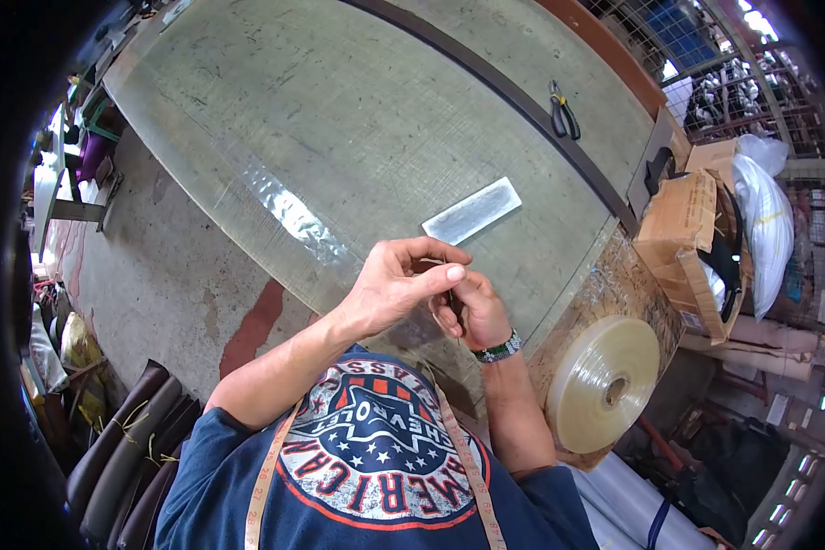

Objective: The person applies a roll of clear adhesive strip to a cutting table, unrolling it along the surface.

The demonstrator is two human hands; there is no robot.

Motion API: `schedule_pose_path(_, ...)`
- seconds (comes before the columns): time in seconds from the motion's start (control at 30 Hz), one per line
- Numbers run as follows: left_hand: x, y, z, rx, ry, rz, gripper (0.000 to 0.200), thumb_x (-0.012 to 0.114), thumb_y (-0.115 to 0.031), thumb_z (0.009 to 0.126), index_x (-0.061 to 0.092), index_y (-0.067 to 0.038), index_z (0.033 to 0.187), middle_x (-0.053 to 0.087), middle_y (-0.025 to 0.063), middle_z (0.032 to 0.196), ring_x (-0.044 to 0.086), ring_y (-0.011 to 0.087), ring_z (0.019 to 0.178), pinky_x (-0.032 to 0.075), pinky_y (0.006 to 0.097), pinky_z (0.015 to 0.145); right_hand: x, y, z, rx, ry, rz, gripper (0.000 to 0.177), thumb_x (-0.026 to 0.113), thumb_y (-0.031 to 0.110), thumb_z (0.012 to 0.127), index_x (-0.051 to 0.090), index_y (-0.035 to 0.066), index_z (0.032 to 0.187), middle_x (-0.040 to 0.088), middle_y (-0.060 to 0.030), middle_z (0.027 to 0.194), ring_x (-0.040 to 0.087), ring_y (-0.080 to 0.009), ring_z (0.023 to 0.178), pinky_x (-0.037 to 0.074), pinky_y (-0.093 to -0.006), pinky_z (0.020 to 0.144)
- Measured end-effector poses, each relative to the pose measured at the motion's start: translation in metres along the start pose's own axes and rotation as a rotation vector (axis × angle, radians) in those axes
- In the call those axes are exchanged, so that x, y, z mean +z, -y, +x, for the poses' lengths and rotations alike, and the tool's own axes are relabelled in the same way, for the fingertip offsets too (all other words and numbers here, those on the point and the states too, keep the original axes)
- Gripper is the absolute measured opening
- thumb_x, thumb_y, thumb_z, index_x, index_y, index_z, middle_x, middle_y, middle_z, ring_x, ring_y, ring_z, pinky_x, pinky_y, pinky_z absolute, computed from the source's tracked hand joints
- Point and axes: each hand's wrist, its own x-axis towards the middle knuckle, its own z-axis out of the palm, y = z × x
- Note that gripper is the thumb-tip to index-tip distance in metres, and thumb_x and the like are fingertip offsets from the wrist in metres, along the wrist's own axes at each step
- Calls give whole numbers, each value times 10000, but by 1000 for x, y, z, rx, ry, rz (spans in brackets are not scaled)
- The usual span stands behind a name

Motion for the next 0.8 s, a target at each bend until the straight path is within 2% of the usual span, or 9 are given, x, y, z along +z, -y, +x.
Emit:
schedule_pose_path(0.07, 1, 0, 0, 8, -5, -9, 415, 779, -245, 959, 701, 86, 1197, 722, 100, 955, 680, 109, 752, 574, 263, 686, 6, 7, -3, 11, -24, -10, 401, 543, 374, 1088, 600, 15, 918, 553, -59, 613, 475, -120, 432, 374, -253, 406)
schedule_pose_path(0.13, 1, 4, 1, 58, 6, -26, 352, 780, -214, 959, 724, 94, 1122, 736, 95, 810, 696, 105, 728, 576, 254, 634, -6, 2, -3, -31, 80, 8, 385, 550, 358, 1086, 615, 3, 953, 564, -61, 636, 493, -119, 447, 379, -249, 408)
schedule_pose_path(0.17, 1, 7, 1, 91, 16, -39, 334, 779, -212, 960, 735, 84, 1110, 742, 102, 841, 706, 116, 727, 577, 255, 625, -11, -1, -4, -53, 130, 18, 377, 553, 351, 1085, 622, -2, 970, 570, -63, 647, 502, -119, 454, 382, -248, 408)
schedule_pose_path(0.33, 3, 15, 4, 261, 63, -108, 274, 776, -199, 963, 770, 50, 1076, 756, 126, 985, 746, 180, 728, 610, 279, 610, 2, 12, -9, -41, 72, -141, 519, 526, 400, 1085, 550, -84, 1269, 511, -46, 557, 466, -119, 418, 365, -249, 396)
schedule_pose_path(0.43, -2, -2, -2, 37, 196, -212, 240, 691, -100, 1003, 728, 104, 1125, 702, 187, 1171, 771, 274, 829, 640, 342, 808, 15, 22, -8, -43, 80, -88, 573, 547, 375, 1079, 454, -83, 1412, 518, -47, 576, 470, -117, 426, 366, -246, 398)
schedule_pose_path(0.53, 0, -7, -3, 17, 226, -231, 242, 660, -99, 1019, 727, 110, 1120, 701, 184, 1154, 777, 315, 799, 648, 357, 793, 7, 18, -9, -51, 160, 32, 603, 572, 292, 1074, 376, -47, 1533, 580, -46, 687, 521, -103, 478, 394, -226, 412)
schedule_pose_path(0.57, -1, -7, -2, 22, 242, -226, 252, 656, -108, 1023, 724, 111, 1129, 701, 184, 1160, 776, 306, 802, 646, 358, 794, 4, 17, -9, -54, 198, 79, 615, 581, 254, 1072, 356, -30, 1569, 610, -45, 739, 546, -96, 503, 408, -217, 418)
schedule_pose_path(0.67, -5, -4, 0, 52, 287, -205, 284, 646, -139, 1035, 721, 107, 1157, 702, 181, 1179, 770, 270, 823, 631, 359, 811, 6, 17, -9, -75, 240, 131, 616, 572, 242, 1074, 341, -27, 1578, 606, -48, 723, 544, -97, 502, 409, -224, 421)
schedule_pose_path(0.8, -12, 0, 4, 140, 294, -131, 291, 655, -179, 1041, 736, 59, 1187, 718, 139, 1168, 728, 175, 892, 583, 330, 877, 10, 22, -8, -68, 288, 197, 544, 567, 235, 1076, 427, -42, 1522, 611, -59, 714, 543, -103, 496, 427, -243, 432)
